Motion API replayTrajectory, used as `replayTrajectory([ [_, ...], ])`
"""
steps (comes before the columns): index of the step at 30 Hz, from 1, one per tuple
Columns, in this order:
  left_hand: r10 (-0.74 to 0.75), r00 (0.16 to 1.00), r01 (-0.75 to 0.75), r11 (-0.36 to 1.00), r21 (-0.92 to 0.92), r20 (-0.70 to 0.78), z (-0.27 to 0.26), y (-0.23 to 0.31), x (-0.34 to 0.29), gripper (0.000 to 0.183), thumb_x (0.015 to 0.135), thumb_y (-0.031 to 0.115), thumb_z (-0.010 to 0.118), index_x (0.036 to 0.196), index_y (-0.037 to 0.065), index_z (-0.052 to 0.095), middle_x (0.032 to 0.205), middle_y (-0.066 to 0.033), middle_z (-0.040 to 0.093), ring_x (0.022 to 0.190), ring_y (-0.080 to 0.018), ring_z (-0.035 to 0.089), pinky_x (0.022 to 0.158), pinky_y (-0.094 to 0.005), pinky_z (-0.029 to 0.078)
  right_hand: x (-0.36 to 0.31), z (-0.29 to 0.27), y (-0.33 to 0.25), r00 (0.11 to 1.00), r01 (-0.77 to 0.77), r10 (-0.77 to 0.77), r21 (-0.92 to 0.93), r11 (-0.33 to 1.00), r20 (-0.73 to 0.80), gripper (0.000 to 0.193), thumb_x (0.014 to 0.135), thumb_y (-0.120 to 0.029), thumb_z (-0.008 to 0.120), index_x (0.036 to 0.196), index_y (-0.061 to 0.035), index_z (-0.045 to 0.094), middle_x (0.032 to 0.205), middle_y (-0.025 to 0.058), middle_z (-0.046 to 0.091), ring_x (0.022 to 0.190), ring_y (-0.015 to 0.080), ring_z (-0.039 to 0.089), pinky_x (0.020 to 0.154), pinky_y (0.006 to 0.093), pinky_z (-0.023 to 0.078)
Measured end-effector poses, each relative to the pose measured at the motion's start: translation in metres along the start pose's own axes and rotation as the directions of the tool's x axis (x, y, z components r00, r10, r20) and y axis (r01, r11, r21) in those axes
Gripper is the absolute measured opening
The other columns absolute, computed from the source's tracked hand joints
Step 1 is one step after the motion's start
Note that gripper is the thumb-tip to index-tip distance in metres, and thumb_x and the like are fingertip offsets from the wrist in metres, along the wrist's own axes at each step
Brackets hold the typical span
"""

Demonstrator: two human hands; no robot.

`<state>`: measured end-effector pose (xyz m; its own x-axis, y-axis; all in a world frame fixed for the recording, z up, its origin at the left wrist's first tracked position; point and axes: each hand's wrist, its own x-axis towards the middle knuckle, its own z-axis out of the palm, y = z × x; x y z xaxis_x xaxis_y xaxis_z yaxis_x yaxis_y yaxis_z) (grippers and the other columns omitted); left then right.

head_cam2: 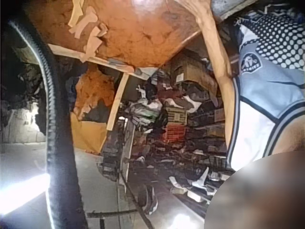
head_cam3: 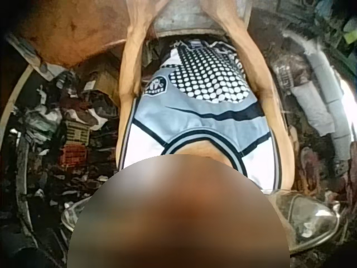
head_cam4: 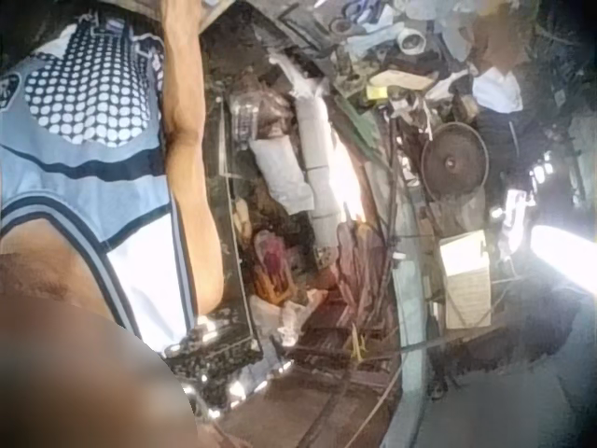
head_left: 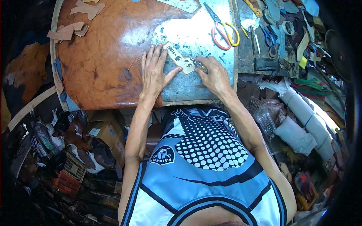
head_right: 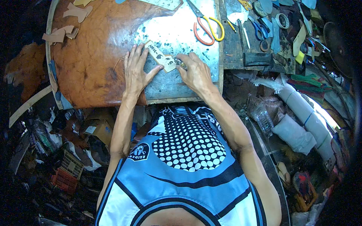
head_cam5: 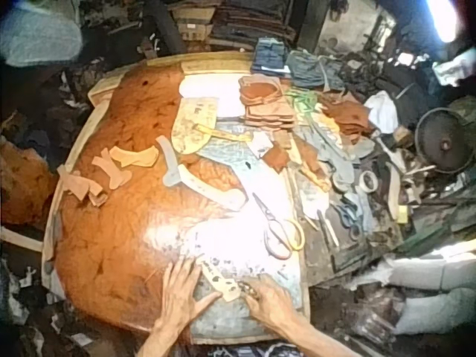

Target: Marking patterns on leather pieces using a silver stylus and various templates in a workshop.

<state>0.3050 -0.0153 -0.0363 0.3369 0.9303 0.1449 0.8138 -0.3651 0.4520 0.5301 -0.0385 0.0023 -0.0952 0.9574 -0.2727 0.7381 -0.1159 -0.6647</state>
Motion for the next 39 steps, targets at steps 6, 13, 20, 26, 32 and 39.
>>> replayTrajectory([
  [6, -0.016, 0.999, 0.016, 1.000, 0.007, 0.047, 0.001, -0.002, 0.001, 0.072, 0.079, 0.044, 0.078, 0.132, -0.002, 0.058, 0.146, -0.0203, 0.048, 0.141, -0.0374, 0.038, 0.116, -0.0557, 0.024, 0.004, 0.002, 0.002, 0.999, 0.034, -0.034, 0.000, 0.999, -0.018, 0.032, 0.087, -0.018, 0.071, 0.117, -0.0097, 0.068, 0.091, 0.0131, 0.063, 0.079, 0.0308, 0.067, 0.070, 0.0432, 0.055],
  [13, -0.017, 0.999, 0.015, 0.999, 0.032, 0.050, 0.001, -0.001, 0.001, 0.071, 0.083, 0.040, 0.076, 0.135, -0.002, 0.054, 0.147, -0.0206, 0.048, 0.141, -0.0373, 0.038, 0.116, -0.0549, 0.024, 0.007, 0.002, 0.001, 1.000, 0.012, -0.012, 0.003, 1.000, 0.002, 0.031, 0.088, -0.021, 0.070, 0.117, -0.0106, 0.069, 0.089, 0.0115, 0.063, 0.076, 0.0284, 0.067, 0.069, 0.0428, 0.055],
  [20, -0.020, 0.999, 0.019, 0.999, 0.029, 0.029, 0.000, -0.005, 0.001, 0.069, 0.083, 0.040, 0.076, 0.134, -0.002, 0.055, 0.145, -0.0204, 0.049, 0.141, -0.0374, 0.039, 0.116, -0.0549, 0.024, 0.007, 0.005, -0.005, 1.000, 0.000, 0.000, -0.017, 1.000, -0.014, 0.029, 0.089, -0.021, 0.069, 0.116, -0.0110, 0.069, 0.088, 0.0113, 0.063, 0.074, 0.0278, 0.067, 0.067, 0.0420, 0.055],
  [26, -0.009, 0.999, 0.008, 1.000, 0.022, 0.040, -0.002, -0.005, -0.001, 0.069, 0.082, 0.040, 0.077, 0.132, -0.002, 0.057, 0.145, -0.0203, 0.050, 0.140, -0.0372, 0.039, 0.116, -0.0550, 0.025, 0.006, 0.007, -0.002, 0.998, 0.035, -0.034, 0.012, 0.999, -0.044, 0.029, 0.088, -0.020, 0.070, 0.115, -0.0113, 0.069, 0.088, 0.0110, 0.062, 0.074, 0.0287, 0.067, 0.068, 0.0419, 0.055],
  [32, -0.021, 0.999, 0.021, 1.000, 0.005, 0.026, -0.005, -0.002, 0.001, 0.066, 0.081, 0.039, 0.078, 0.129, -0.002, 0.058, 0.143, -0.0208, 0.051, 0.139, -0.0385, 0.040, 0.115, -0.0556, 0.026, 0.006, 0.007, -0.003, 1.000, 0.012, -0.012, -0.011, 1.000, -0.016, 0.029, 0.088, -0.021, 0.070, 0.115, -0.0120, 0.069, 0.088, 0.0108, 0.062, 0.074, 0.0283, 0.067, 0.068, 0.0420, 0.055],
  [39, 0.002, 1.000, -0.002, 1.000, 0.017, 0.022, -0.004, -0.006, -0.002, 0.066, 0.081, 0.038, 0.078, 0.129, -0.002, 0.059, 0.143, -0.0206, 0.051, 0.138, -0.0391, 0.041, 0.114, -0.0561, 0.026, 0.005, 0.006, -0.007, 1.000, 0.019, -0.019, -0.034, 0.999, -0.009, 0.028, 0.088, -0.021, 0.070, 0.115, -0.0119, 0.069, 0.090, 0.0104, 0.062, 0.074, 0.0272, 0.067, 0.068, 0.0414, 0.056],
])
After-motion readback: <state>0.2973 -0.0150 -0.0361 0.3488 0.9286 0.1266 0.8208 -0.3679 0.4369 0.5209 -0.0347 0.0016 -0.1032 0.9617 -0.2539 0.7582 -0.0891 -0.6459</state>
